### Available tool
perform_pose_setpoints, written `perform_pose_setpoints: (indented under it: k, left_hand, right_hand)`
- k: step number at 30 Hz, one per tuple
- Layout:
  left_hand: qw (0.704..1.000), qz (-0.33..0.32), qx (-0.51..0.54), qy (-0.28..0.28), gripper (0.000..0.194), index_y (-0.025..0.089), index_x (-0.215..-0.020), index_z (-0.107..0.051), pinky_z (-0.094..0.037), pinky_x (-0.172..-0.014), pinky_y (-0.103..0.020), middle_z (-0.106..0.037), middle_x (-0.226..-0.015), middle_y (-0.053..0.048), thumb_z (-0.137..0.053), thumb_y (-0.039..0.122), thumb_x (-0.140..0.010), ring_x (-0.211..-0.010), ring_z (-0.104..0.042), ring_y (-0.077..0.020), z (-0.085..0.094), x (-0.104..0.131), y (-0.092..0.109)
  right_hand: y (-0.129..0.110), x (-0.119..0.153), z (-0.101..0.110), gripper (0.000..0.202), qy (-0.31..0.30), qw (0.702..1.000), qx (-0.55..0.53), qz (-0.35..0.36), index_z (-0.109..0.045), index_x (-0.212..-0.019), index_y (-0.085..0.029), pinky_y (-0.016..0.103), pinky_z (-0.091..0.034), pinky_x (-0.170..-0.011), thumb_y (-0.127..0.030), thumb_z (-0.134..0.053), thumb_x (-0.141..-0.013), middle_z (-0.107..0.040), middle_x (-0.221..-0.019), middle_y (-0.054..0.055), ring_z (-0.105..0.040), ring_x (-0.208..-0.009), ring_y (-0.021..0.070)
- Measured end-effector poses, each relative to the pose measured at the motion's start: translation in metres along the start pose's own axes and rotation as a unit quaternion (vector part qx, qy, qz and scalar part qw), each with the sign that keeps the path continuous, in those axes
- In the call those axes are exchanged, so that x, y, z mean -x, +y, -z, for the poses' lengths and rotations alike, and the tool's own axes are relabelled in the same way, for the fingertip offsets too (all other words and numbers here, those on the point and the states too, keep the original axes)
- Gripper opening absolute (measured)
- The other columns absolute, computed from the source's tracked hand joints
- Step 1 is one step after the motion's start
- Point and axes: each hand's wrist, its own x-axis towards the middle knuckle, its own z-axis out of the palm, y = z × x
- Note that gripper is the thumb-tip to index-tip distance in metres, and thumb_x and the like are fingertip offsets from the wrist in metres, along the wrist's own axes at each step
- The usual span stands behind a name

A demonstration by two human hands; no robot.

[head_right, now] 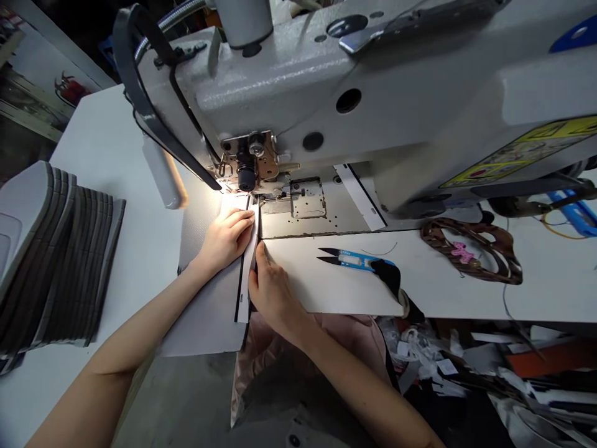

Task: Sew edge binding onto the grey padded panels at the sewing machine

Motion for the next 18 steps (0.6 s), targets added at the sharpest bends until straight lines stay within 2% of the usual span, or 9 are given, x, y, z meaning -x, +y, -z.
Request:
perform_pose_setpoints:
  k: [5,11,15,18]
  left_hand:
    - [1.000,-0.008,-0.006,0.017,0.020,0.017,-0.096,-0.065,-0.056,-0.091,-0.039,-0.071,-0.110,-0.011,-0.045,0.018,-0.098,-0.105,-0.064,-0.0225,-0.006,-0.010,-0.011]
    - [1.000,-0.012,-0.021,0.011,0.019,0.019,-0.089,-0.065,-0.055,-0.087,-0.038,-0.073,-0.104,-0.007,-0.048,0.020,-0.097,-0.101,-0.064,-0.0218,-0.003,-0.009,-0.009]
    - [0.999,-0.023,-0.031,0.018,0.018,0.019,-0.092,-0.066,-0.056,-0.085,-0.038,-0.073,-0.104,-0.006,-0.050,0.018,-0.097,-0.095,-0.063,-0.0213,0.001,-0.002,0.001]
    - [0.999,-0.015,-0.029,0.019,0.019,0.019,-0.094,-0.067,-0.055,-0.086,-0.038,-0.073,-0.105,-0.007,-0.049,0.018,-0.097,-0.095,-0.063,-0.0211,0.000,-0.001,0.003]
  right_hand:
    - [0.002,0.024,-0.002,0.076,-0.065,0.997,-0.034,-0.018,-0.019,-0.157,0.004,0.029,-0.050,-0.061,-0.013,-0.044,-0.086,-0.059,-0.071,0.003,-0.053,-0.058,0.0163]
    - [0.008,0.014,-0.001,0.079,-0.020,0.998,-0.065,-0.018,-0.024,-0.157,-0.002,0.025,-0.046,-0.056,-0.007,-0.047,-0.081,-0.052,-0.063,-0.004,-0.045,-0.053,0.0126]
    - [0.008,0.003,0.003,0.077,-0.006,0.997,-0.082,-0.011,-0.030,-0.155,-0.007,0.024,-0.047,-0.058,-0.005,-0.047,-0.080,-0.049,-0.059,-0.007,-0.044,-0.052,0.0115]
    - [0.007,-0.003,0.006,0.078,0.000,0.996,-0.090,-0.007,-0.028,-0.156,-0.008,0.025,-0.048,-0.060,-0.003,-0.045,-0.080,-0.047,-0.057,-0.008,-0.045,-0.052,0.0123]
